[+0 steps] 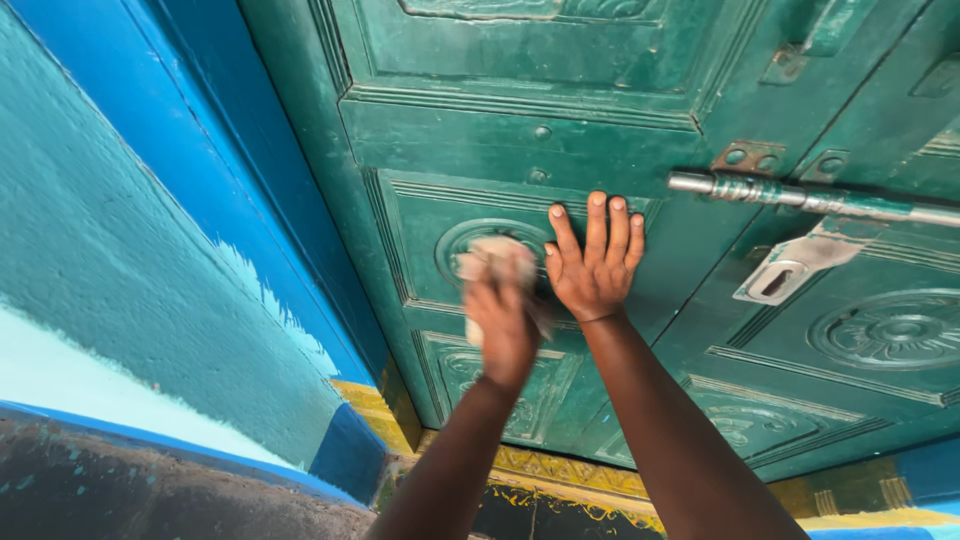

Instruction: The person wipes a green wooden door and its metal latch with a cloth, moving from the top panels down to the frame and the bottom panels.

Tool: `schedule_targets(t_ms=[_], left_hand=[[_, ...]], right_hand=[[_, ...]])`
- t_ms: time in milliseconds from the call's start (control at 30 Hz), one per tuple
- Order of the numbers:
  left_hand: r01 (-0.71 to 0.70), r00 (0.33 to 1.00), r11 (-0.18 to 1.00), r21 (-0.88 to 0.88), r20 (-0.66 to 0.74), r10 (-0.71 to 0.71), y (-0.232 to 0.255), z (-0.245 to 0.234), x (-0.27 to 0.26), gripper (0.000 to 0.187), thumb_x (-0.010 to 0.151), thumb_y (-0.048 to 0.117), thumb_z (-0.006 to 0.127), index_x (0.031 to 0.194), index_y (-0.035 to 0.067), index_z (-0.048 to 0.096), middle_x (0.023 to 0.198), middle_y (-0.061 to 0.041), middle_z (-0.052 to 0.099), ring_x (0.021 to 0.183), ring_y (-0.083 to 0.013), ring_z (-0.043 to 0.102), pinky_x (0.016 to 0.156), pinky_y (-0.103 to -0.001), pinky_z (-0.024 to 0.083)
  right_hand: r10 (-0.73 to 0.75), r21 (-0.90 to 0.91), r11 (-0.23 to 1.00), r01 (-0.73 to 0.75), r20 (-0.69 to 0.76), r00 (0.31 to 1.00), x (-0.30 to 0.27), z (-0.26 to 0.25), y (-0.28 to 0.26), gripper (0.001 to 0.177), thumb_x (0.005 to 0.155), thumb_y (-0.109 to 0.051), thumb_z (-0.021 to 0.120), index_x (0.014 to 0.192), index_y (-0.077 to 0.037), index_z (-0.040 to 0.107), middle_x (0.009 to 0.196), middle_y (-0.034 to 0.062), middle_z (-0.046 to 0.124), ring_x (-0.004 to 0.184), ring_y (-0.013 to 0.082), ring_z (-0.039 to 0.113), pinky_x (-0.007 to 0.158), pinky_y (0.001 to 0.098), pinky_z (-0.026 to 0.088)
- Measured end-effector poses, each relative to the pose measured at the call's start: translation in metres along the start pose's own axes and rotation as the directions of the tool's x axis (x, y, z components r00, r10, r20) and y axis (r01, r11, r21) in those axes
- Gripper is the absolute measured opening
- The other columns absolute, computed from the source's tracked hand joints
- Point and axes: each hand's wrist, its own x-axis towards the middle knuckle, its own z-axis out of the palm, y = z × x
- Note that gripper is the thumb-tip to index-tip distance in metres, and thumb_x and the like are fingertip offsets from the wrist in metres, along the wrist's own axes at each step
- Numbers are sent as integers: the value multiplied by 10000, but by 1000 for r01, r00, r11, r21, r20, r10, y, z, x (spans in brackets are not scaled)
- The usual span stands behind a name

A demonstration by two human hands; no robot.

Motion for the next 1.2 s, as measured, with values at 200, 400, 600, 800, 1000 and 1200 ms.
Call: schedule_targets(t_ms=[200, 400, 600, 800, 1000, 1200], left_hand=[[99, 995, 960, -261, 3, -102, 7, 15, -37, 882, 801, -23, 701, 1591, 102, 329, 1550, -308, 330, 1393, -486, 391, 1170, -534, 348], [367, 929, 511, -777, 337, -154, 23, -22, -5, 780, 995, -31, 563, 1669, 171, 226, 1597, -203, 374, 1443, -381, 450, 1218, -422, 381], [212, 892, 703, -679, 428, 145, 50, -64, -3, 764, 968, 1, 625, 1655, 160, 334, 1680, -168, 388, 1578, -376, 365, 1284, -440, 280], [-162, 958, 982, -99, 225, 181, 33, -83, 76, 834, 859, 48, 651, 1606, 157, 296, 1666, -201, 292, 1555, -380, 238, 1232, -536, 210], [-319, 927, 928, 190, 269, 264, 11, -63, 84, 836, 862, -43, 569, 1630, 149, 301, 1676, -113, 322, 1586, -285, 235, 1288, -575, 139], [-247, 951, 932, 265, 252, 181, 7, -38, 76, 868, 810, -86, 535, 1615, 165, 329, 1659, -98, 347, 1584, -280, 236, 1287, -583, 142]], right_hand=[[21, 111, 993, -29, 70, 997, 17, -25, -7, 453, 1111, -373, 552, 1539, -226, 547, 1653, 176, 352, 1507, 429, 358, 1251, 610, 240], [225, 659, 636, -402, 340, 913, 6, -103, -40, 482, 1092, -298, 483, 1556, -171, 505, 1711, 244, 250, 1567, 454, 278, 1277, 516, 239], [344, 518, -488, -702, 854, 390, -11, -140, -15, 635, 941, -146, 633, 1532, -130, 403, 1497, 130, 492, 1282, 219, 514, 1070, 371, 424], [510, 588, 574, -570, 288, 811, 16, -140, 6, 628, 937, -100, 738, 1514, -64, 493, 1472, 153, 552, 1370, 305, 518, 1180, 464, 410], [223, 69, 970, -233, 130, 966, 21, -89, 10, 554, 926, -360, 686, 1430, -147, 595, 1480, 256, 510, 1311, 417, 492, 1013, 572, 357], [-92, 4, 996, 93, 201, 975, -74, -71, -16, 384, 1008, -266, 633, 1391, -261, 649, 1521, 81, 564, 1312, 294, 546, 991, 488, 372]])
